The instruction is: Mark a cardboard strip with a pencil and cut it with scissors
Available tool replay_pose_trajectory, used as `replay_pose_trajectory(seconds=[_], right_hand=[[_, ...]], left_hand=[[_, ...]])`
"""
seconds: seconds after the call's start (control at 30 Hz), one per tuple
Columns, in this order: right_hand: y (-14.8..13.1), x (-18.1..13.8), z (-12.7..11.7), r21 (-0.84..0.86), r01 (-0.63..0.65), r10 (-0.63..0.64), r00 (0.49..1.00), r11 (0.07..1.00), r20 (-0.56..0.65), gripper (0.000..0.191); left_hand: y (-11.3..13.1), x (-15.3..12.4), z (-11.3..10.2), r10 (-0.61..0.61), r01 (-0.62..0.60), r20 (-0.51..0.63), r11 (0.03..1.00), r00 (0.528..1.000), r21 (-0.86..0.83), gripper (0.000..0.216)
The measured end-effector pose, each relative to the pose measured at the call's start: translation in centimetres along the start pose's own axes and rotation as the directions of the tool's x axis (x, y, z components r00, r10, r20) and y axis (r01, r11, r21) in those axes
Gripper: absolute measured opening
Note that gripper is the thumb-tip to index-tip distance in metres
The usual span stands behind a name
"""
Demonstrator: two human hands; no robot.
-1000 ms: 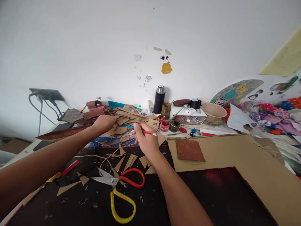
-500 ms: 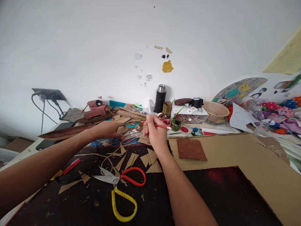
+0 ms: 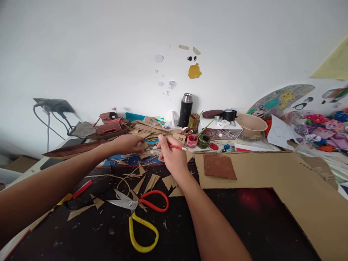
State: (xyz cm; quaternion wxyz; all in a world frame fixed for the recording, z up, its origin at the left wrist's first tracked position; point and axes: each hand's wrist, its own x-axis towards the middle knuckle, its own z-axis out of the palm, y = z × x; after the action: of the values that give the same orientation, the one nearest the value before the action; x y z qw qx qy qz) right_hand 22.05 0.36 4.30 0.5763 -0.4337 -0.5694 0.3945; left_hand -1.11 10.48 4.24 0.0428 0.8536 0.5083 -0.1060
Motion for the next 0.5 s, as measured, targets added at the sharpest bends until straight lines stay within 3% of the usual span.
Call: replay_pose_trajectory(seconds=[0.5], right_hand=[[-0.2,-0.3,0.1,-0.063,0.014,-0.013,1.0,0.998,0.019,0.051]], left_hand=[[-1.8,0.7,-1.7,-0.098,0.095,-0.122,0.995,0.988,-0.025,0.053]])
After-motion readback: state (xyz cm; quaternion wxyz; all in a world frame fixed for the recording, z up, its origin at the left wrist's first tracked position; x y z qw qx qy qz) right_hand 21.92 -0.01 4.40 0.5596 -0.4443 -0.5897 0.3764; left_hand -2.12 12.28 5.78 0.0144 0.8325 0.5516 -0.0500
